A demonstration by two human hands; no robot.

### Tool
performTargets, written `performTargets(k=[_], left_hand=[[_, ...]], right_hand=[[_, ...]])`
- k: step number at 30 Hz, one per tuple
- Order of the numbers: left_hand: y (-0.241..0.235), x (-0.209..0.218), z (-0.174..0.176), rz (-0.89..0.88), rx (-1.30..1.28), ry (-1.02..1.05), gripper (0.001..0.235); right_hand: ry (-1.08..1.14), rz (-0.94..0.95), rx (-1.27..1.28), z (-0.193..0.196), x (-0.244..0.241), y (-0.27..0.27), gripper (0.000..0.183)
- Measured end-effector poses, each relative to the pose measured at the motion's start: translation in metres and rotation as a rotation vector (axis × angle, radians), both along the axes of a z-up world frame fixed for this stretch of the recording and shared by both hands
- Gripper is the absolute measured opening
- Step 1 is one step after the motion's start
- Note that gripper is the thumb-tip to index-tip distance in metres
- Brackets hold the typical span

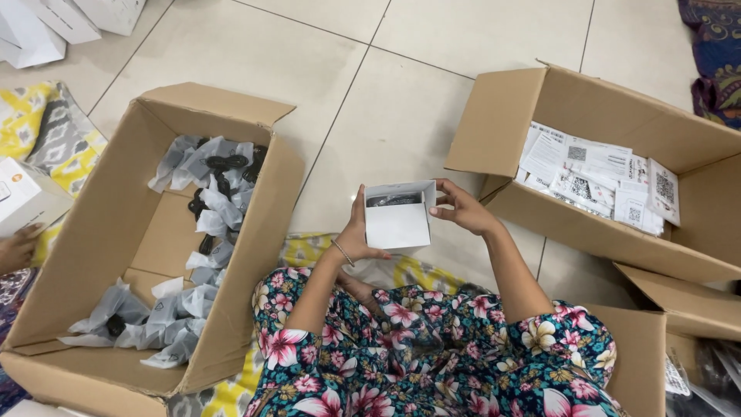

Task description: The person packs electronic components and devices into retail boxes while sitting on the floor.

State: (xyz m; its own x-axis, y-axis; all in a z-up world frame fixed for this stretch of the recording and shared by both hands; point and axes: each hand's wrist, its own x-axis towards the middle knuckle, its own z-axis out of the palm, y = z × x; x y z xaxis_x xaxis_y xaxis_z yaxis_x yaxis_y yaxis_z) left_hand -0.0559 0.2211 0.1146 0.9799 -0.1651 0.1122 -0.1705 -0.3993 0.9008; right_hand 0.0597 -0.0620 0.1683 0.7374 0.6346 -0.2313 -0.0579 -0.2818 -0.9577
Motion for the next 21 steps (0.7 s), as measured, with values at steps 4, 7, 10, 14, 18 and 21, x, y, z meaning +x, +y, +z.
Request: performTargets(k=[4, 7, 10, 14, 18, 21], left_hand=[[0.005, -0.005, 0.019, 0.021, 0.07, 0.007, 0.158], [0.005, -0.009, 0.027, 0.075, 0.13, 0.075, 0.14], [0.006, -0.014, 0.02, 0.104, 0.154, 0.045, 0.124], [0.012, -0.022, -0.006, 0.122, 0.225, -0.209, 0.095], [0.011, -0.03, -0.023, 0.139, 0.296, -0.38, 0.063], [0.004, -0.036, 0.003, 0.137, 0.227, -0.362, 0.057]], right_hand=[[-0.016, 0.014, -0.058, 0.006, -0.001, -0.001, 0.058], [0.032, 0.019, -0.042, 0.012, -0.004, -0.002, 0.06], [0.03, 0.098, 0.016, 0.022, -0.013, -0.002, 0.062], [-0.188, 0.088, -0.026, 0.011, -0.036, -0.001, 0.053], [-0.394, -0.029, -0.131, 0.002, -0.088, 0.007, 0.038], [-0.33, -0.261, 0.008, -0.07, -0.101, -0.002, 0.014]])
